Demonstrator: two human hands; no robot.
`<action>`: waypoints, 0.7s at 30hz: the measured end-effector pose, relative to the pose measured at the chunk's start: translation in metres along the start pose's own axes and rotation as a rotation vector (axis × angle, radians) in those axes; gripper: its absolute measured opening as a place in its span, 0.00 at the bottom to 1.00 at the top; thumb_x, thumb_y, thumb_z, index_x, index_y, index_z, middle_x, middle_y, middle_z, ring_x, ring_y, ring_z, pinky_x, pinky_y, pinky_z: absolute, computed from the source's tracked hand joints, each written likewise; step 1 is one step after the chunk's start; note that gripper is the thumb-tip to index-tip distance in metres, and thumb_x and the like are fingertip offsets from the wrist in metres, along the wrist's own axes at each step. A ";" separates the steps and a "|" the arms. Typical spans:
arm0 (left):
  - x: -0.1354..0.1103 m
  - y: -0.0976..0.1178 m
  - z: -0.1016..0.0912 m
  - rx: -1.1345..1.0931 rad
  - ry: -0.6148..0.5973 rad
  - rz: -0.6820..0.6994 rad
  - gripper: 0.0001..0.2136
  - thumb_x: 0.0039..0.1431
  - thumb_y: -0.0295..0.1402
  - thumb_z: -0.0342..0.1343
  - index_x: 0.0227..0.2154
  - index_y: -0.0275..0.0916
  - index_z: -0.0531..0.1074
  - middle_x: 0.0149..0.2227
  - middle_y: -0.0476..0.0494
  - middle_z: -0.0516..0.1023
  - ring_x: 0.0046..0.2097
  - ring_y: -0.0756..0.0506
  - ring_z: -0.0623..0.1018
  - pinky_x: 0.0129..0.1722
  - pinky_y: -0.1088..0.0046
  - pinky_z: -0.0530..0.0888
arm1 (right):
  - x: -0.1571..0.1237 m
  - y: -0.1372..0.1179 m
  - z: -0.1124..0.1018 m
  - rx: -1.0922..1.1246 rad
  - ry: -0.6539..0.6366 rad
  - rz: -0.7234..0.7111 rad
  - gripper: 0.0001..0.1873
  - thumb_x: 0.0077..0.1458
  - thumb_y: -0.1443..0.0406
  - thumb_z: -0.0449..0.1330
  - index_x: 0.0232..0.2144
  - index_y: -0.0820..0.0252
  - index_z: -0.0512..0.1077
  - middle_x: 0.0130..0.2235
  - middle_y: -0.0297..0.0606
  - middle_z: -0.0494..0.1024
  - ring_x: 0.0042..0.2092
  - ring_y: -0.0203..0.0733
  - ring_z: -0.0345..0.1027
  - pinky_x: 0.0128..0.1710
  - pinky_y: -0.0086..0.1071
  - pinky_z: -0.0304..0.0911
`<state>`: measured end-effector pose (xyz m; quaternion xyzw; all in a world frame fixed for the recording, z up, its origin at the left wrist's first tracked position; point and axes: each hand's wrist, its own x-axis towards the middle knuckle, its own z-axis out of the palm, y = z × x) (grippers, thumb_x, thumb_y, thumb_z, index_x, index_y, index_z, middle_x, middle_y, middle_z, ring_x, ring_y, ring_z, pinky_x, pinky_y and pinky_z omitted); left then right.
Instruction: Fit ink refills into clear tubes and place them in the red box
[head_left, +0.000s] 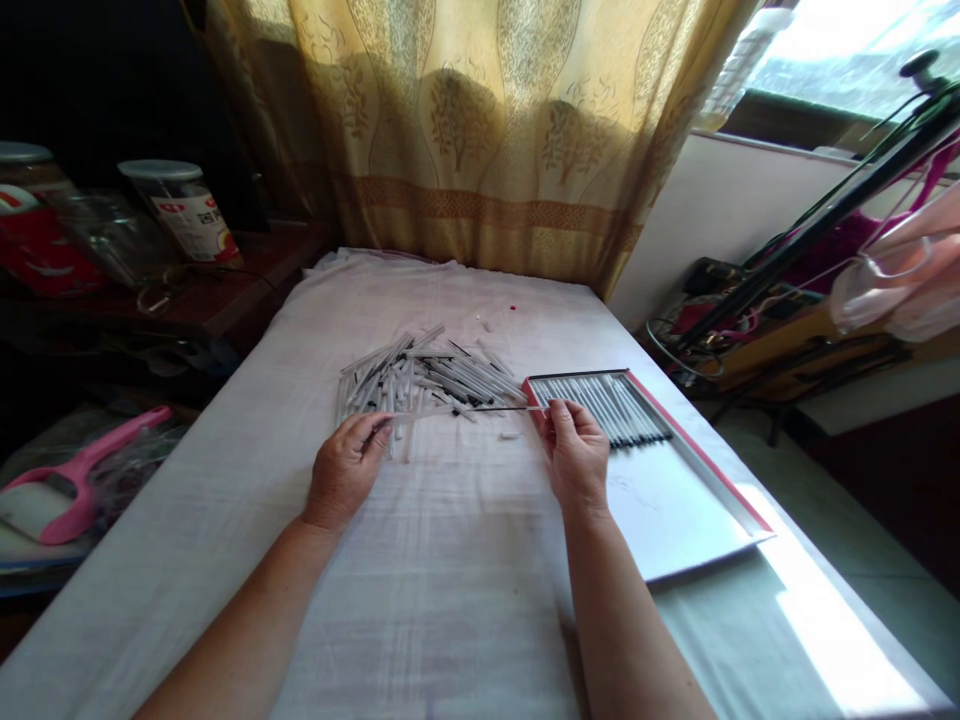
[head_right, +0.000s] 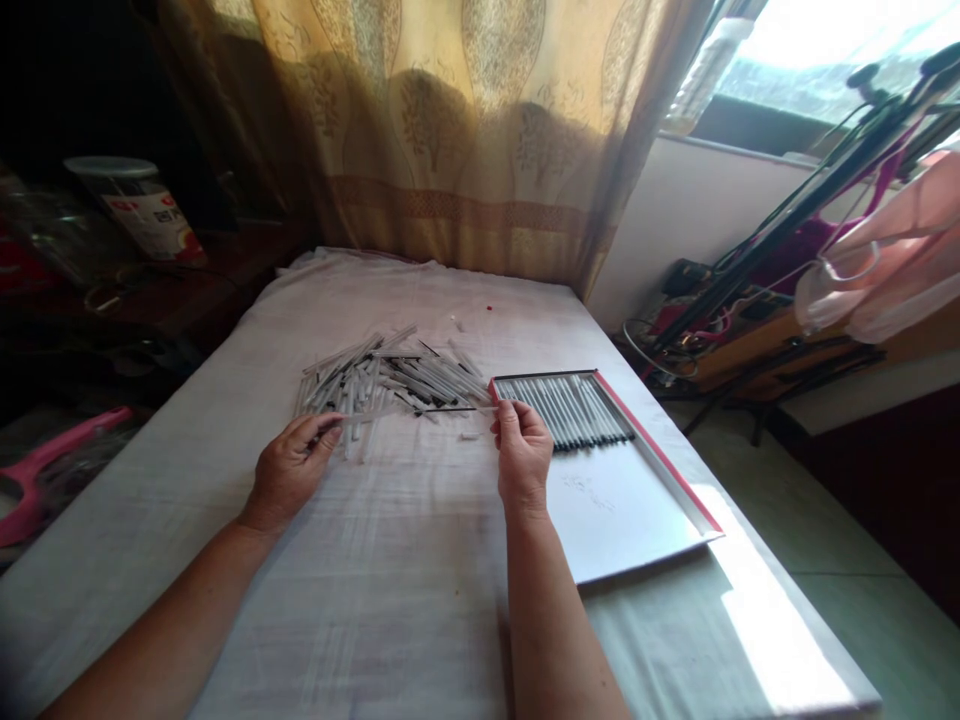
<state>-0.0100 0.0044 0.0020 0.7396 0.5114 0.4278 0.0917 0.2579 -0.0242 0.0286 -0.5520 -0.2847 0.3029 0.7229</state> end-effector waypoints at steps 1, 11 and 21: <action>0.000 0.000 0.000 0.001 0.001 0.005 0.13 0.63 0.38 0.49 0.41 0.41 0.76 0.39 0.44 0.80 0.42 0.45 0.79 0.44 0.72 0.74 | 0.001 -0.004 0.000 0.032 0.016 0.006 0.19 0.41 0.51 0.67 0.28 0.60 0.72 0.20 0.26 0.69 0.21 0.29 0.58 0.20 0.23 0.52; -0.001 0.003 0.001 -0.010 -0.001 0.097 0.12 0.64 0.38 0.49 0.40 0.40 0.76 0.38 0.44 0.80 0.41 0.46 0.79 0.43 0.72 0.75 | -0.004 -0.011 0.008 0.045 -0.090 0.011 0.19 0.41 0.52 0.69 0.27 0.60 0.73 0.19 0.27 0.68 0.21 0.28 0.57 0.19 0.23 0.49; -0.008 0.019 0.006 -0.019 -0.095 0.236 0.12 0.65 0.37 0.49 0.41 0.38 0.76 0.38 0.42 0.81 0.39 0.45 0.80 0.41 0.70 0.76 | -0.029 0.004 0.028 -0.199 -0.353 -0.025 0.16 0.47 0.54 0.65 0.31 0.59 0.80 0.30 0.37 0.79 0.28 0.36 0.67 0.27 0.30 0.63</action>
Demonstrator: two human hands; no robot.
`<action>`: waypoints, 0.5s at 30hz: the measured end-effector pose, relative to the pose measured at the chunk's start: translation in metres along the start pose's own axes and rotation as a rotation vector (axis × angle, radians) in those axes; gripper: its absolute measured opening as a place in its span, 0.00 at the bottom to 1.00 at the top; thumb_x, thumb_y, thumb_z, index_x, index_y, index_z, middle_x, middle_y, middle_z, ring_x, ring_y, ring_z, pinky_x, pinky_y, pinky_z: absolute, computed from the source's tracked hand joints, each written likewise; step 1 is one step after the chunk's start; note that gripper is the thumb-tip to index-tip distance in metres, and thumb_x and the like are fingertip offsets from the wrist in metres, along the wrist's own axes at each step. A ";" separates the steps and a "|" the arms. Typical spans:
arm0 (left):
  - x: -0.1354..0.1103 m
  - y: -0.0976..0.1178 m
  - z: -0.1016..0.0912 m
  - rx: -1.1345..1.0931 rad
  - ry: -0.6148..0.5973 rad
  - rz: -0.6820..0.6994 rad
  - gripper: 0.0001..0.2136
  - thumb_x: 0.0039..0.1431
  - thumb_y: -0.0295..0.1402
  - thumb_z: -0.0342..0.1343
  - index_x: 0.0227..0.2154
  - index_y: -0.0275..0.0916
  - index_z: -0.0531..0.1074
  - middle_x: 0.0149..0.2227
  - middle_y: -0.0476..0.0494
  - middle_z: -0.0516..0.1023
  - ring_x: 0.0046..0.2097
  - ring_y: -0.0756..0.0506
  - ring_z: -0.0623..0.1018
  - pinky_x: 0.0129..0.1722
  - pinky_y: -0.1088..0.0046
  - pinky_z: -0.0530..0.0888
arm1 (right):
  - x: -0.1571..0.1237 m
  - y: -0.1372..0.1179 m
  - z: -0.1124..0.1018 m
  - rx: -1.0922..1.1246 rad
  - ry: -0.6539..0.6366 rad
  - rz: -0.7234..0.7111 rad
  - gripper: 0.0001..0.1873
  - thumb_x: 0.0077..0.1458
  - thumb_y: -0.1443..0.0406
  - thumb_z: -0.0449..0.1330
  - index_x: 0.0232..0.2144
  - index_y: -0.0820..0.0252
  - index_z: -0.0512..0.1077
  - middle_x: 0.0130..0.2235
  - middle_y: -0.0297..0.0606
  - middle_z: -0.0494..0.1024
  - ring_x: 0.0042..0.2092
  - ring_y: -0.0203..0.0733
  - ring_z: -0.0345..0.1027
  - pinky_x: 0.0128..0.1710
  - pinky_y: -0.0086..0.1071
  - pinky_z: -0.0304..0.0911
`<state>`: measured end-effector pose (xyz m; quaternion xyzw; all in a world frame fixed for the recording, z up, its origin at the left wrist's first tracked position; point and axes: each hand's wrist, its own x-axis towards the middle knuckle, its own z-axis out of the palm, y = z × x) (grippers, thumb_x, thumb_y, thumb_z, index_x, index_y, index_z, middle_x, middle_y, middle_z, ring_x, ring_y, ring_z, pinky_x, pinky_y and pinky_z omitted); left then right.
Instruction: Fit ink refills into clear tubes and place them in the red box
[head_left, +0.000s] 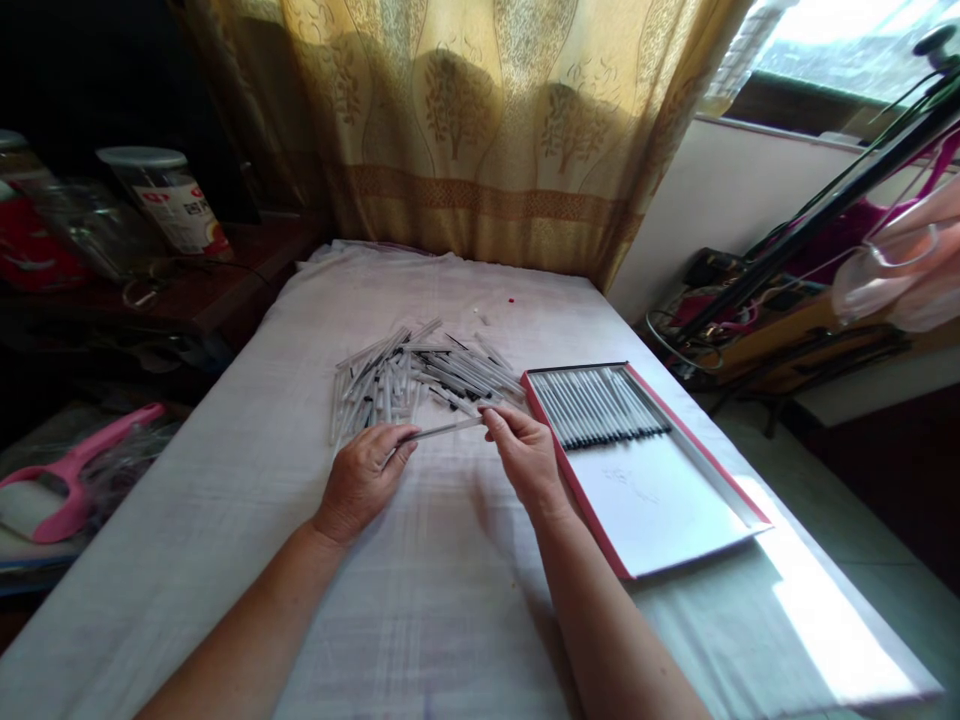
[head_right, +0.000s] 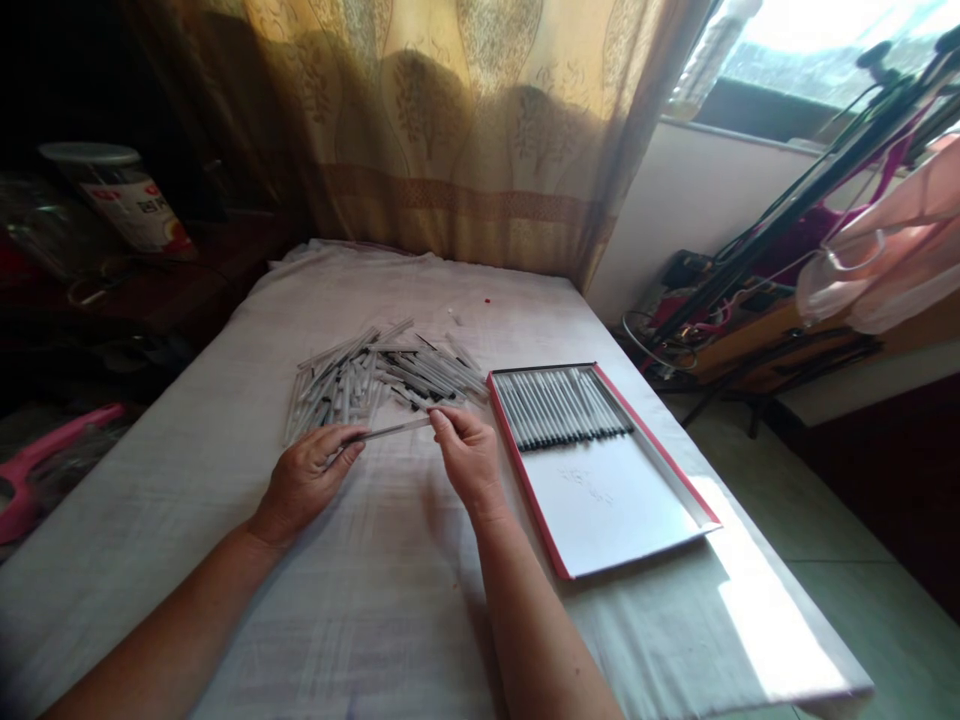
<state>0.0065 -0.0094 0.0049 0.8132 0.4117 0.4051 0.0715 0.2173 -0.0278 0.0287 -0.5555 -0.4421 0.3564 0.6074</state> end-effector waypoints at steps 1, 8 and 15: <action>-0.001 0.002 0.001 -0.008 -0.015 0.001 0.12 0.65 0.37 0.49 0.42 0.38 0.76 0.37 0.42 0.81 0.39 0.45 0.80 0.41 0.70 0.76 | -0.004 0.000 0.004 -0.033 -0.012 -0.030 0.16 0.49 0.53 0.63 0.33 0.59 0.80 0.30 0.37 0.79 0.29 0.36 0.68 0.28 0.30 0.64; -0.002 0.005 0.004 -0.104 -0.051 -0.133 0.14 0.65 0.39 0.49 0.44 0.39 0.75 0.37 0.43 0.82 0.40 0.44 0.81 0.42 0.69 0.76 | -0.003 -0.006 0.016 -0.022 -0.199 -0.034 0.30 0.61 0.46 0.46 0.40 0.61 0.78 0.30 0.39 0.78 0.27 0.36 0.68 0.22 0.28 0.58; -0.001 -0.002 0.003 -0.175 0.000 -0.296 0.14 0.63 0.39 0.49 0.43 0.38 0.74 0.37 0.43 0.83 0.39 0.45 0.81 0.41 0.71 0.76 | 0.037 0.007 0.014 -0.845 -0.252 -0.231 0.11 0.58 0.65 0.56 0.40 0.55 0.78 0.42 0.40 0.79 0.41 0.42 0.73 0.41 0.32 0.64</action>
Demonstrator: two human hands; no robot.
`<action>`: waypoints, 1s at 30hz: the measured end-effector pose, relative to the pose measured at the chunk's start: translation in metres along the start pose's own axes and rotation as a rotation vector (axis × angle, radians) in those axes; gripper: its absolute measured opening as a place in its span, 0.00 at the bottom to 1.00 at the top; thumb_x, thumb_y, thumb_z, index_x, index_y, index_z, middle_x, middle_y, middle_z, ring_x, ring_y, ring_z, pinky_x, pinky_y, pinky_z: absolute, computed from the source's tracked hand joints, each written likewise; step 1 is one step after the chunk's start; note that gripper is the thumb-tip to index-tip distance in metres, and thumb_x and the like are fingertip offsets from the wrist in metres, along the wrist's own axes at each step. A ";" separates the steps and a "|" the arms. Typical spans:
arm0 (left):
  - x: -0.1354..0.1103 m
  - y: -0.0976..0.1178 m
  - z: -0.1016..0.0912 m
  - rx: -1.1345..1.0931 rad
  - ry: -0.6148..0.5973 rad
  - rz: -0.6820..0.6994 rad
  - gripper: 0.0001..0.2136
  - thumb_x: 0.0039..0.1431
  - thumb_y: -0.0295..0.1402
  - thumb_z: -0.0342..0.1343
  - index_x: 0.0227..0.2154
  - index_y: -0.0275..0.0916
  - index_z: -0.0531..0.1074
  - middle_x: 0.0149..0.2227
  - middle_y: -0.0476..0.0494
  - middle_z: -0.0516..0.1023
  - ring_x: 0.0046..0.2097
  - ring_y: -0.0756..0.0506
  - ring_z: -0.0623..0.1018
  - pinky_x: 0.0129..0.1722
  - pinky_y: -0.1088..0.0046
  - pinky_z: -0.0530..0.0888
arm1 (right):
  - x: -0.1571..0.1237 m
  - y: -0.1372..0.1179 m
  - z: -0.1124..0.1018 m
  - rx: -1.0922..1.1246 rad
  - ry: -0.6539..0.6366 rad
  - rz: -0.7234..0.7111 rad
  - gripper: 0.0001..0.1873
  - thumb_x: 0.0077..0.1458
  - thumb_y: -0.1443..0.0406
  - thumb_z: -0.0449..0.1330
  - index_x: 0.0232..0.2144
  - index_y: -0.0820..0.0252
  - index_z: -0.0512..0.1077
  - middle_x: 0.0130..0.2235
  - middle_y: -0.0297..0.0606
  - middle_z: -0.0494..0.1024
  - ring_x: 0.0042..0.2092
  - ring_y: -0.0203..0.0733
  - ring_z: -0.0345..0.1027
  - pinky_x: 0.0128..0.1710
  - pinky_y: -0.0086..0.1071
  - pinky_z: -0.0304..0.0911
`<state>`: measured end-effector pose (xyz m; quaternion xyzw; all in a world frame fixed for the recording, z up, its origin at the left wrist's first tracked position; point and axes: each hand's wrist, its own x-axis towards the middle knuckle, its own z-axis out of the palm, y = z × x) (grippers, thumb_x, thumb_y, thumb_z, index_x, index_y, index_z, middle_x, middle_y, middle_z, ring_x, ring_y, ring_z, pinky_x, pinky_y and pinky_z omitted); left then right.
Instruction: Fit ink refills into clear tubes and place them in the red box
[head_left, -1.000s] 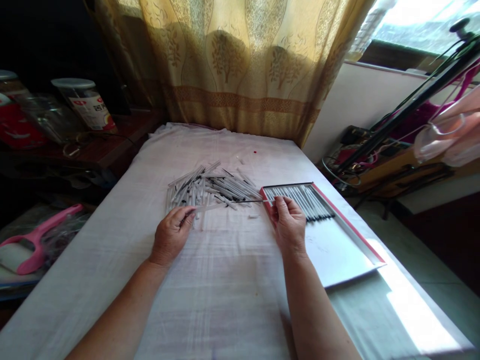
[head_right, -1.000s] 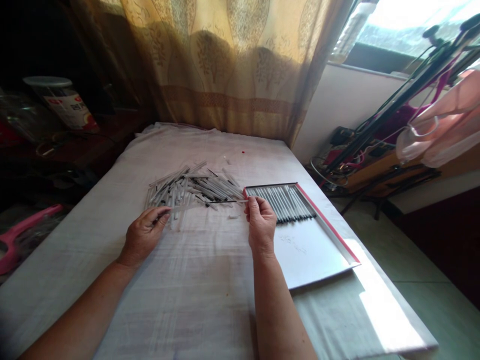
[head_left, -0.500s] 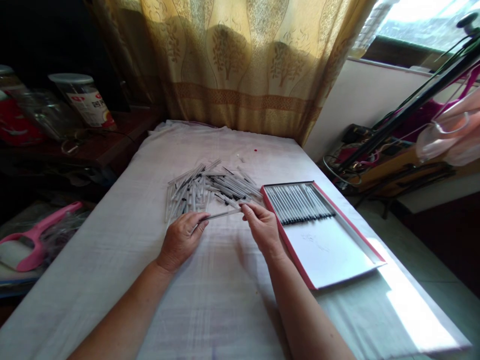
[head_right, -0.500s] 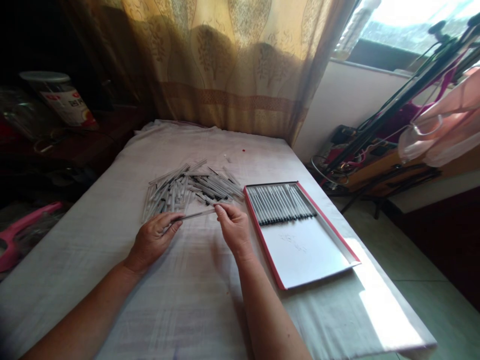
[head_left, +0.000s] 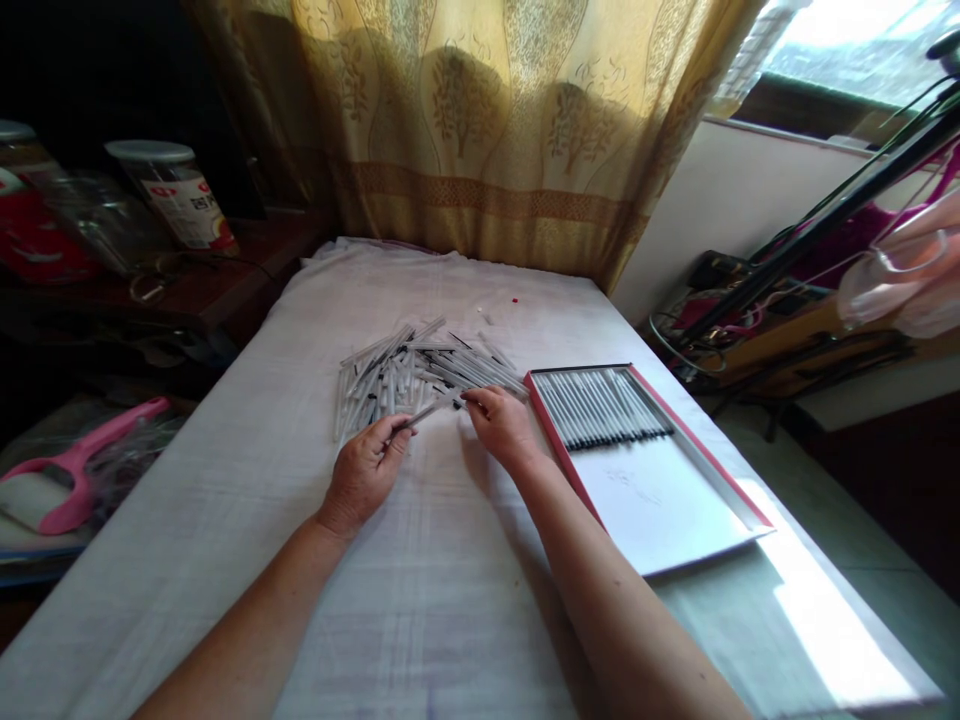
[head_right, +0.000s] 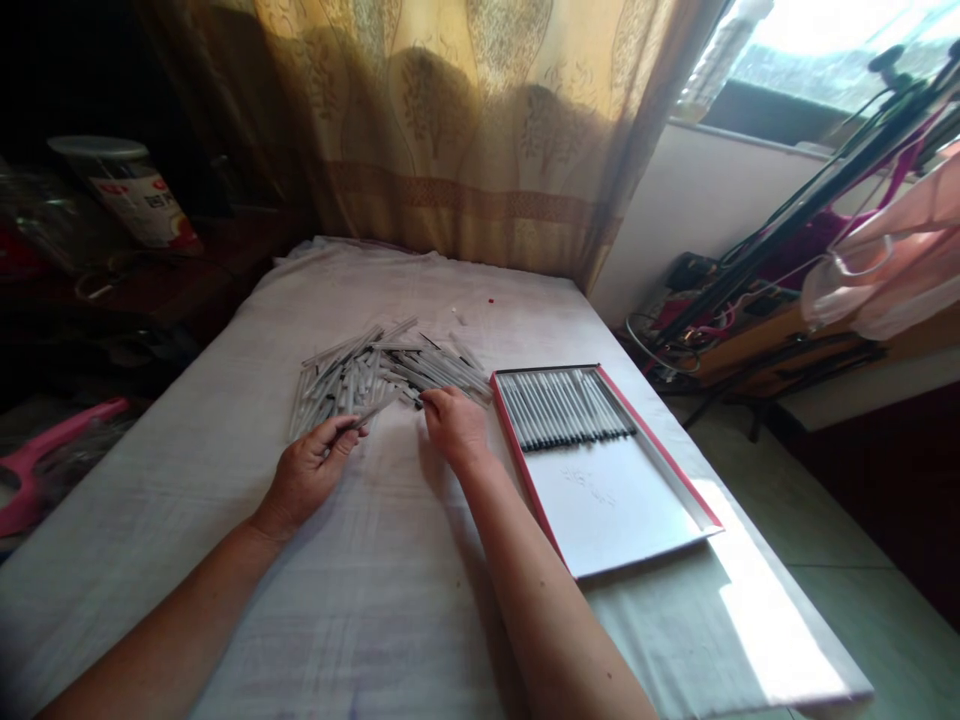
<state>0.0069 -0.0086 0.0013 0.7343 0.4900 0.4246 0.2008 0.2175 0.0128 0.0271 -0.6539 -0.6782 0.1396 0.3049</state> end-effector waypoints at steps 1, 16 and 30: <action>0.000 -0.001 0.000 0.007 0.003 -0.003 0.14 0.63 0.39 0.49 0.43 0.38 0.74 0.37 0.43 0.83 0.39 0.45 0.81 0.41 0.71 0.76 | 0.003 0.000 0.002 -0.128 -0.052 -0.025 0.12 0.58 0.65 0.56 0.40 0.54 0.78 0.43 0.39 0.79 0.41 0.42 0.73 0.40 0.32 0.64; 0.003 -0.003 -0.003 0.106 -0.006 0.066 0.13 0.62 0.39 0.49 0.41 0.41 0.76 0.39 0.45 0.82 0.41 0.45 0.81 0.42 0.72 0.76 | -0.014 0.006 0.011 -0.180 -0.055 0.063 0.11 0.60 0.67 0.52 0.41 0.59 0.74 0.41 0.42 0.79 0.44 0.44 0.71 0.44 0.34 0.62; 0.003 -0.004 -0.003 0.140 0.001 0.041 0.13 0.62 0.39 0.49 0.41 0.41 0.76 0.40 0.44 0.82 0.42 0.45 0.80 0.44 0.72 0.75 | -0.075 -0.015 -0.002 -0.051 -0.299 -0.317 0.22 0.47 0.51 0.67 0.42 0.56 0.76 0.44 0.42 0.75 0.45 0.46 0.68 0.45 0.36 0.61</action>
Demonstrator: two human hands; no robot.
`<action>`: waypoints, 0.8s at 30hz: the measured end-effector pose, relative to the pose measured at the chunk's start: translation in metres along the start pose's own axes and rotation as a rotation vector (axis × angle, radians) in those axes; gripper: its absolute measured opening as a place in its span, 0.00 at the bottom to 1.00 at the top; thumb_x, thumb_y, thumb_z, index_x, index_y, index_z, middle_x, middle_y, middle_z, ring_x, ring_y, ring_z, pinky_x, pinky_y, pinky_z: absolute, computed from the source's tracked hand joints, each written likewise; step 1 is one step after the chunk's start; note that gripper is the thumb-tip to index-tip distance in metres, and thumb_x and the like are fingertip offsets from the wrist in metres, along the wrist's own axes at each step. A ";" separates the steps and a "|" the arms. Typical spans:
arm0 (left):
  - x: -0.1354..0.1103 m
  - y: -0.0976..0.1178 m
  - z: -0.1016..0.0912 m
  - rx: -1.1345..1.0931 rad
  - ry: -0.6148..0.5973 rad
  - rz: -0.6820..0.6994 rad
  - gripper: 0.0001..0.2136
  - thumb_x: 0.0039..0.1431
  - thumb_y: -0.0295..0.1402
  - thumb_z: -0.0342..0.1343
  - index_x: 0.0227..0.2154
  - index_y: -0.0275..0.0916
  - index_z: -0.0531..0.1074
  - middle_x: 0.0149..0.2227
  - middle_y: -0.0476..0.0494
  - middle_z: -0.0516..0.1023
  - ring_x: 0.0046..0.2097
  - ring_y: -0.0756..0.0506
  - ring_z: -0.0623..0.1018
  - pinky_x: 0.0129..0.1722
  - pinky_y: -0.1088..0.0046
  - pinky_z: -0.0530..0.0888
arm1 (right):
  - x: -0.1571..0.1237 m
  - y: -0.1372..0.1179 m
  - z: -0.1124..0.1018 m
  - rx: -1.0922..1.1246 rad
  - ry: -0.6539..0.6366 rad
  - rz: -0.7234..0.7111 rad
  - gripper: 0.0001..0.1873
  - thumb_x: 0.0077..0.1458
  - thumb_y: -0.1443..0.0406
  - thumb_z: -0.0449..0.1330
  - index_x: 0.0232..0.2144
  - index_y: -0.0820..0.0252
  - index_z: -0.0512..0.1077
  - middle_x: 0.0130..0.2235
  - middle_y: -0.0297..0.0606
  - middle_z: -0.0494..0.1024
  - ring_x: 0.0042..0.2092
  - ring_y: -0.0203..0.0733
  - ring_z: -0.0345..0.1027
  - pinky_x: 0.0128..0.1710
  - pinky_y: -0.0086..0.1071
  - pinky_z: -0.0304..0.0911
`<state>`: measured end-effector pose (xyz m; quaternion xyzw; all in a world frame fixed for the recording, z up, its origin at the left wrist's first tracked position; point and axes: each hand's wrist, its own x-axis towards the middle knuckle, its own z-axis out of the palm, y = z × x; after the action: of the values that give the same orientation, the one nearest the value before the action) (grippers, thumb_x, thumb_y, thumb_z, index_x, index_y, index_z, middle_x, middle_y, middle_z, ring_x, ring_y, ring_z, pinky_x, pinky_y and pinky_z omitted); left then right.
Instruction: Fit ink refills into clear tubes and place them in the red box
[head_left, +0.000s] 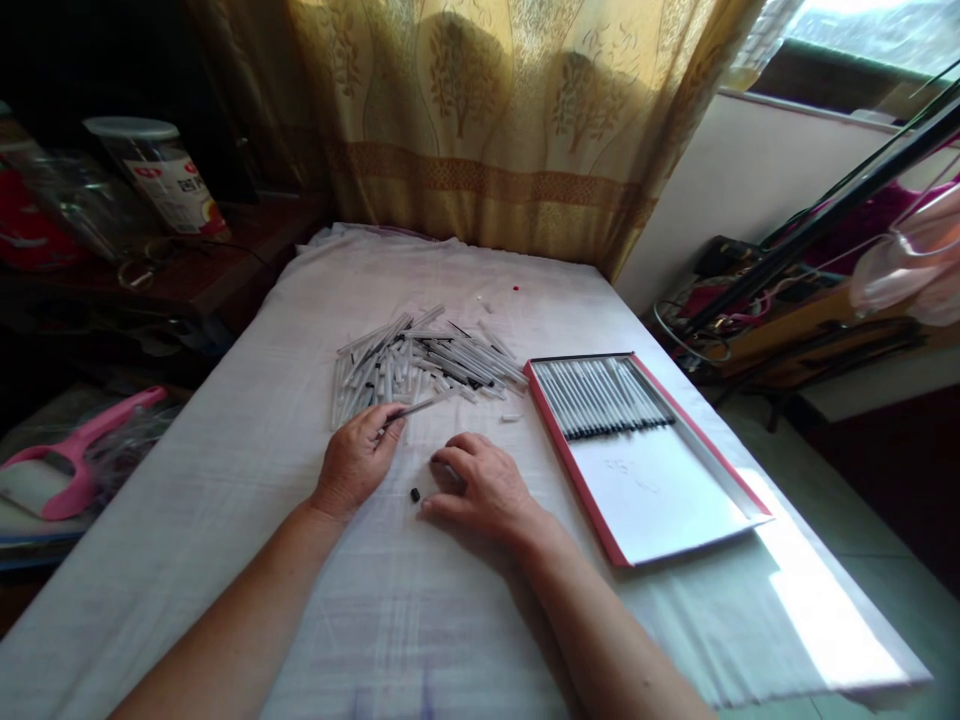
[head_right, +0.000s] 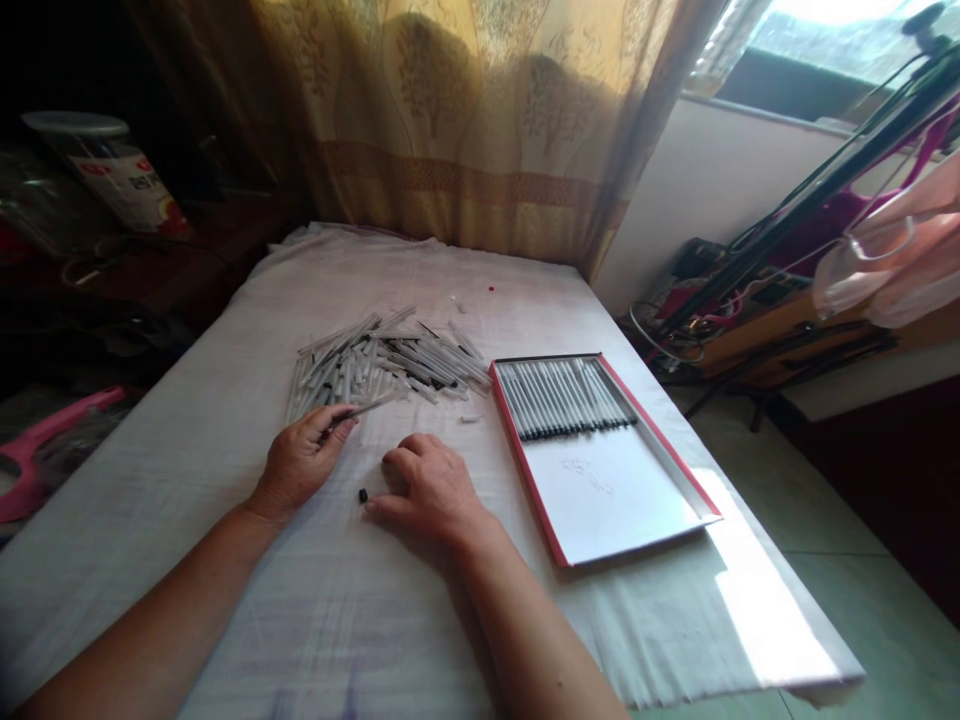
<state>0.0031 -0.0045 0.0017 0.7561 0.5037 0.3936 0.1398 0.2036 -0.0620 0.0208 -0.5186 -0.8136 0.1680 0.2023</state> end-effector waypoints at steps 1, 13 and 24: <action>0.000 0.000 0.000 0.003 0.001 -0.003 0.13 0.62 0.39 0.49 0.41 0.40 0.76 0.40 0.44 0.82 0.42 0.45 0.80 0.44 0.72 0.75 | 0.002 -0.005 0.005 -0.026 0.004 -0.030 0.21 0.47 0.51 0.67 0.40 0.56 0.76 0.43 0.42 0.75 0.44 0.45 0.67 0.44 0.36 0.61; 0.000 -0.002 0.001 0.002 0.033 -0.011 0.13 0.62 0.39 0.49 0.41 0.40 0.76 0.40 0.44 0.82 0.41 0.45 0.80 0.44 0.72 0.75 | 0.023 0.002 0.021 0.040 0.181 0.188 0.09 0.59 0.63 0.56 0.32 0.58 0.75 0.36 0.42 0.76 0.39 0.42 0.69 0.41 0.33 0.62; -0.005 0.007 0.002 -0.011 -0.041 0.098 0.12 0.63 0.38 0.49 0.41 0.41 0.76 0.39 0.44 0.82 0.40 0.45 0.81 0.42 0.71 0.76 | 0.014 0.031 -0.006 1.555 0.457 0.619 0.23 0.37 0.53 0.72 0.34 0.60 0.74 0.24 0.28 0.70 0.20 0.26 0.55 0.15 0.19 0.45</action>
<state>0.0077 -0.0114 0.0025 0.7869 0.4612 0.3873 0.1347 0.2256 -0.0363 0.0131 -0.4523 -0.2294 0.6158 0.6030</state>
